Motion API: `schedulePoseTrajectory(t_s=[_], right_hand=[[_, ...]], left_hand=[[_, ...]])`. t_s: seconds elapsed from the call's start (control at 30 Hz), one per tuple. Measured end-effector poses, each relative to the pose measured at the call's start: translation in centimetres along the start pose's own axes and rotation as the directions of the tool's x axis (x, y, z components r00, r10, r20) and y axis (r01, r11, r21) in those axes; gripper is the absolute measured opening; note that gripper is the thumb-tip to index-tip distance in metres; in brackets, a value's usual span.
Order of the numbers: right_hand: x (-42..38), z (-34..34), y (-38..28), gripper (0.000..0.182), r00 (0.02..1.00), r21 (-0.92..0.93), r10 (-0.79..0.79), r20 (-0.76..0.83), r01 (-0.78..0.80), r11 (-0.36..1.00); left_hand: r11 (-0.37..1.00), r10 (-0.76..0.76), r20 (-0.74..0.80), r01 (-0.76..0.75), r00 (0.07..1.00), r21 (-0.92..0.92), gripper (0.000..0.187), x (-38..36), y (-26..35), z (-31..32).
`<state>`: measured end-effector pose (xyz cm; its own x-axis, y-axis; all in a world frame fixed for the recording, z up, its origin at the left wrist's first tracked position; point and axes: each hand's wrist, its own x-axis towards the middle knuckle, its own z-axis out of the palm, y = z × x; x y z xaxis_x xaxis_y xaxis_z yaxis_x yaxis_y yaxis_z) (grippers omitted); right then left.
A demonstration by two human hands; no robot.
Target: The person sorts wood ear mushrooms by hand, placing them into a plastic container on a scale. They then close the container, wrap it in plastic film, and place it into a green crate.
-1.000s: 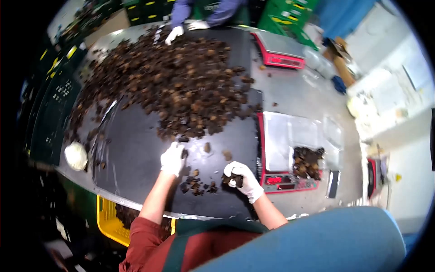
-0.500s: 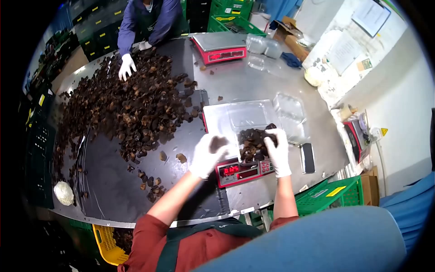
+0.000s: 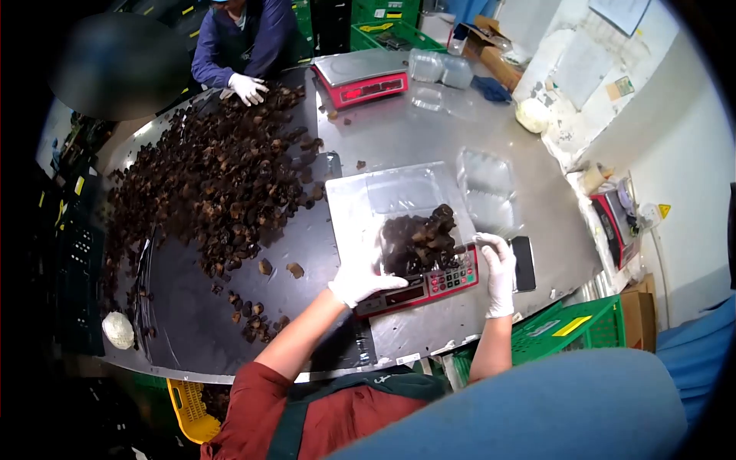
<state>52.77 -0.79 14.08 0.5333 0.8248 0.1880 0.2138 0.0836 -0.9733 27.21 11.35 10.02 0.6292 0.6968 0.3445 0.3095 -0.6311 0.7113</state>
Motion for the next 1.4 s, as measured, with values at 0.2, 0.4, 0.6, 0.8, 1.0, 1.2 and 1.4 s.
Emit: schedulePoseTrajectory(t_s=[0.2, 0.4, 0.6, 0.8, 1.0, 1.2, 1.4], right_hand=[[0.3, -1.3, 3.3, 0.021, 0.999, 0.032, 0.002, -0.044, -0.001, 0.999], [0.4, 1.4, 3.3, 0.028, 0.994, -0.050, 0.107, 0.008, -0.106, 0.993], [-0.4, 3.4, 3.0, 0.030, 0.994, -0.053, 0.106, 0.015, -0.105, 0.993], [-0.2, 5.4, 0.9, 0.029, 1.000, -0.225, -0.013, 0.021, 0.017, 0.974], [1.4, 8.4, -2.4, 0.034, 0.899, -0.569, -0.365, 0.243, 0.437, 0.697], [2.7, 8.0, -1.7, 0.012, 0.858, -0.582, -0.447, 0.255, 0.505, 0.638], [2.3, 5.8, -2.7, 0.014, 0.939, -0.302, -0.334, -0.086, 0.295, 0.906]], left_hand=[[0.988, -0.147, -0.298, 0.155, 0.943, 0.003, 0.085, -4.9, -4.8, -2.5], [0.967, -0.241, -0.310, 0.254, 0.920, 0.000, 0.053, -5.9, -1.4, -4.9], [0.904, -0.302, -0.180, 0.221, 0.936, -0.367, 0.048, -7.6, -1.1, -2.5], [0.995, -0.045, -0.192, 0.062, 0.980, 0.081, 0.056, -6.4, 1.6, -2.8], [0.905, 0.122, -0.125, -0.058, 0.985, 0.422, 0.054, -4.3, 1.6, -1.7], [0.969, 0.112, -0.193, -0.064, 0.975, 0.239, 0.048, -4.6, 0.9, -2.5], [0.985, -0.156, -0.387, 0.174, 0.909, 0.010, 0.037, -7.4, -0.1, -4.9]])
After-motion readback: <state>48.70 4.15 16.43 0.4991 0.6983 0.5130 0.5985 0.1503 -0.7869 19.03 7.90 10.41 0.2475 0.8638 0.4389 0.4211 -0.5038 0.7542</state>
